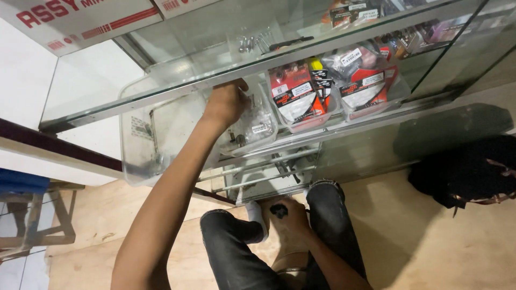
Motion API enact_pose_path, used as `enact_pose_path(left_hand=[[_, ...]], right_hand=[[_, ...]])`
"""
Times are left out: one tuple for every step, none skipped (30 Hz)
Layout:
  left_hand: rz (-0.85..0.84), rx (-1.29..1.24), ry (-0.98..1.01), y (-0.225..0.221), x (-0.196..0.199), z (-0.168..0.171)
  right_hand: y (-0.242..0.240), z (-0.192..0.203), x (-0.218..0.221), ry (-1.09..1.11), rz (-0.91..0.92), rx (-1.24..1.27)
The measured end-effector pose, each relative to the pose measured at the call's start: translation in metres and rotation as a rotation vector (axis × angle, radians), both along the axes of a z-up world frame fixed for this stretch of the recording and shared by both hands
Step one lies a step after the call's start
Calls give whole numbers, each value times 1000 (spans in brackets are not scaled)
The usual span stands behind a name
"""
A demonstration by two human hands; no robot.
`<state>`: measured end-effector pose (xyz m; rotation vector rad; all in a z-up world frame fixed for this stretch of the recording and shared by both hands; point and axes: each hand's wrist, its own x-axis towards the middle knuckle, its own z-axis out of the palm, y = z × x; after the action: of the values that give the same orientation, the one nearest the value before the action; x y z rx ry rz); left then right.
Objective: Picking and inspecting small motorcycle bolts and screws from storage containers on a display shelf.
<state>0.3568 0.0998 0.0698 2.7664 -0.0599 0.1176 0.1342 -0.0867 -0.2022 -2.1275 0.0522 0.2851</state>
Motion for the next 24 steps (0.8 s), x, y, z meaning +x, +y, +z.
enact_pose_path(left_hand=[[0, -1, -1, -3, -4, 4], [-50, 54, -47, -5, -8, 7], [-99, 108, -92, -7, -13, 10], [-97, 107, -90, -8, -14, 10], [-93, 179, -117, -9, -15, 9], [-89, 250, -143, -9, -16, 8], [-86, 247, -142, -10, -17, 8], [-81, 269, -126, -11, -17, 9], [-75, 290, -112, -12, -17, 10], [-72, 285, -112, -7, -16, 7], [-106, 307, -219, -1, -16, 3], [-139, 329, -326, 7, -17, 0], [-119, 326, -328, 14, -21, 9], [-109, 290, -299, 23, -26, 18], [-99, 254, -270, 31, -32, 28], [-79, 251, -271, 41, -40, 41], [-36, 249, -288, 51, -48, 54], [7, 247, -305, 61, -55, 66], [22, 246, -307, 78, -58, 63], [45, 244, -346, 94, -61, 60], [65, 245, -383, 112, -64, 56], [79, 246, -383, 122, -62, 48], [102, 288, -188, 132, -60, 41], [124, 326, 8, 142, -58, 33]], right_hand=[[-3, 3, 1, -1, 0, -1], [-6, 5, 2, -99, 57, 67], [-9, 8, 2, -196, 114, 134], [-8, 14, 2, -195, 116, 134], [-8, 19, 2, -177, 132, 118], [-8, 24, 2, -159, 149, 101], [-5, 35, 0, -158, 152, 98], [-3, 45, -1, -206, 127, 146], [-1, 56, -2, -256, 102, 192], [-1, 54, -2, -256, 106, 187], [0, 52, -1, -237, 106, 168], [0, 50, -1, -218, 106, 148], [2, 65, -1, -221, 126, 143], [4, 80, -2, -152, 90, 160], [6, 95, -3, -82, 55, 176], [5, 44, 7, -84, 74, 171], [0, -7, 11, -89, 128, 109], [-9, -57, 8, -96, 182, 46], [0, -14, 7, -99, 196, 43], [9, 29, 5, -40, 109, 36], [19, 72, 1, 21, 21, 30], [13, 43, 3, 20, 34, 28], [7, 13, 7, 33, 138, 5], [1, -17, 10, 45, 242, -20]])
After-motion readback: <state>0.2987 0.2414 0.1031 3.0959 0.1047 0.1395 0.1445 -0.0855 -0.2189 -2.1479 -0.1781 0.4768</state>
